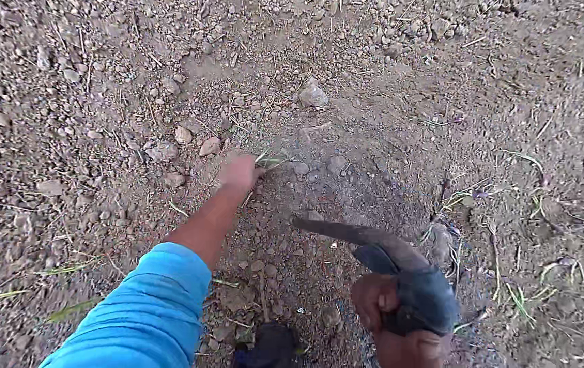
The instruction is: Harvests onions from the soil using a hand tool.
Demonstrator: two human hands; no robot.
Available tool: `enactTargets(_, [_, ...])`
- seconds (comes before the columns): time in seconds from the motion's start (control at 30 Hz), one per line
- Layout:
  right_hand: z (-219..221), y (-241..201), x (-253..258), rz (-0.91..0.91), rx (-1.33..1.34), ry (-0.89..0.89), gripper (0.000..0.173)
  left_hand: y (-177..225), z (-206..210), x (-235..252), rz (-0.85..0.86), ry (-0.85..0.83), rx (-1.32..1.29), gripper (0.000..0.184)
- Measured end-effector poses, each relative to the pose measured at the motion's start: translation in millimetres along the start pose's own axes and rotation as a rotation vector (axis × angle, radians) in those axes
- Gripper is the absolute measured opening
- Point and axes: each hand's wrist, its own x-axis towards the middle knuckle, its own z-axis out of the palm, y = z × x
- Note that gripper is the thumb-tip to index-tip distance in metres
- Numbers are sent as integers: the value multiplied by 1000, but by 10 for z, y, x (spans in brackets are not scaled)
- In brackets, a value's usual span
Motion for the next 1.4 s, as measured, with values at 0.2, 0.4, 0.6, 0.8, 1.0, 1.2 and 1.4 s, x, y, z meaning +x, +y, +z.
enactTargets(0.2, [115,-237,164,-19,142,6,46,-462,-171,-236,-198,144,-802,34])
enactTargets(0.4, [473,429,634,50,-29,11,56,-522,-143,-567,-299,-96,-1341,24])
enactTargets(0.6, [327,28,417,-10,136,80,50,-302,-116,-641,-73,-190,-1138,16])
enactTargets(0.8, [486,522,618,-40,-114,16,58,-264,-112,-643,-69,88,-500,15])
enactTargets(1.0, [-18,-120,-32,-18,15,55,56,299,424,-666,288,-127,314,27])
enactTargets(1.2, [-238,-46,-391,46,-150,109,59,-88,175,-643,26,124,-616,32])
enactTargets(1.4, [-129,-318,-226,-132,2,99,56,-183,30,-1098,-75,-94,-625,11])
